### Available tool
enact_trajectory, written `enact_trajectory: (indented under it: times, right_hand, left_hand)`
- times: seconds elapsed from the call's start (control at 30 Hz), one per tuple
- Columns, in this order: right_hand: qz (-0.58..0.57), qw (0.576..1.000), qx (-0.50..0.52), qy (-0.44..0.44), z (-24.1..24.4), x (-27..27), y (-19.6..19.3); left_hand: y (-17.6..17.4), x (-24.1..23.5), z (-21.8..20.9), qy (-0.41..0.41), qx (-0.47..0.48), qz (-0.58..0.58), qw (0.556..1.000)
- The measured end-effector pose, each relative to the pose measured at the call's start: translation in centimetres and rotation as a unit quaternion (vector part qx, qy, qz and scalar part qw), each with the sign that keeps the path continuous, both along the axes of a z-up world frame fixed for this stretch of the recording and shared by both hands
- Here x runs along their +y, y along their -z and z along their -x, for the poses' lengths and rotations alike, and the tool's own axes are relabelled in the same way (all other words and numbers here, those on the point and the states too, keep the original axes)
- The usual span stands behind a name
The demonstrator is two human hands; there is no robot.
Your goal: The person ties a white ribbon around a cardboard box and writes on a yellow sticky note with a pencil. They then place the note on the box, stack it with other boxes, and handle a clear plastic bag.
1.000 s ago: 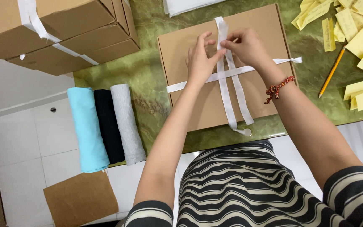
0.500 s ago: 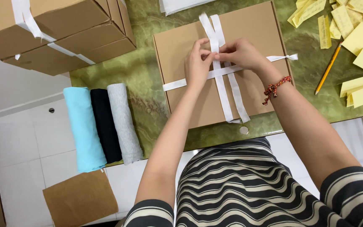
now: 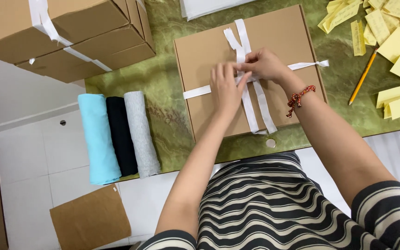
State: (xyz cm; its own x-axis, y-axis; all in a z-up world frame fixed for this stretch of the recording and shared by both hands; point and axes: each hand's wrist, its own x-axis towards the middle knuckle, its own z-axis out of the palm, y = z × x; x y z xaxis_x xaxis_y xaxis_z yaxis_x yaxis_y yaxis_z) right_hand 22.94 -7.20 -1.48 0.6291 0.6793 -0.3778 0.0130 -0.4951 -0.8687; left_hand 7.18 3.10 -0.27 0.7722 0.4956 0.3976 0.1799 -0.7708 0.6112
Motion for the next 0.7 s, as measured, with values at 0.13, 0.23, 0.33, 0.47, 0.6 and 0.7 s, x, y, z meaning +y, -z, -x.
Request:
enact_trajectory:
  times: [0.13,0.23,0.33,0.47,0.6,0.7]
  right_hand:
    - [-0.024,0.999,0.036,0.000,0.9,-0.1,-3.7]
    - [-0.033,0.999,0.040,0.002,1.0,-0.3,-4.0]
    - [-0.025,0.999,0.041,0.018,1.5,-0.5,-4.8]
    - [-0.044,0.997,0.056,0.015,1.3,-0.6,-4.4]
    - [-0.045,0.997,0.056,0.018,1.3,-0.6,-4.2]
    - [-0.042,0.997,0.056,0.020,1.4,-0.6,-4.5]
  left_hand:
    - [0.2,-4.5,1.8,0.038,0.045,-0.114,0.992]
    - [1.2,-6.5,1.4,0.029,0.073,-0.153,0.985]
    - [3.3,-7.6,0.3,-0.007,0.080,-0.182,0.980]
    - [4.3,-8.2,-0.5,-0.010,0.106,-0.150,0.983]
    - [-2.0,-7.3,0.3,0.060,0.236,0.245,0.938]
    - [-0.4,-6.5,-0.6,0.020,0.214,0.390,0.895]
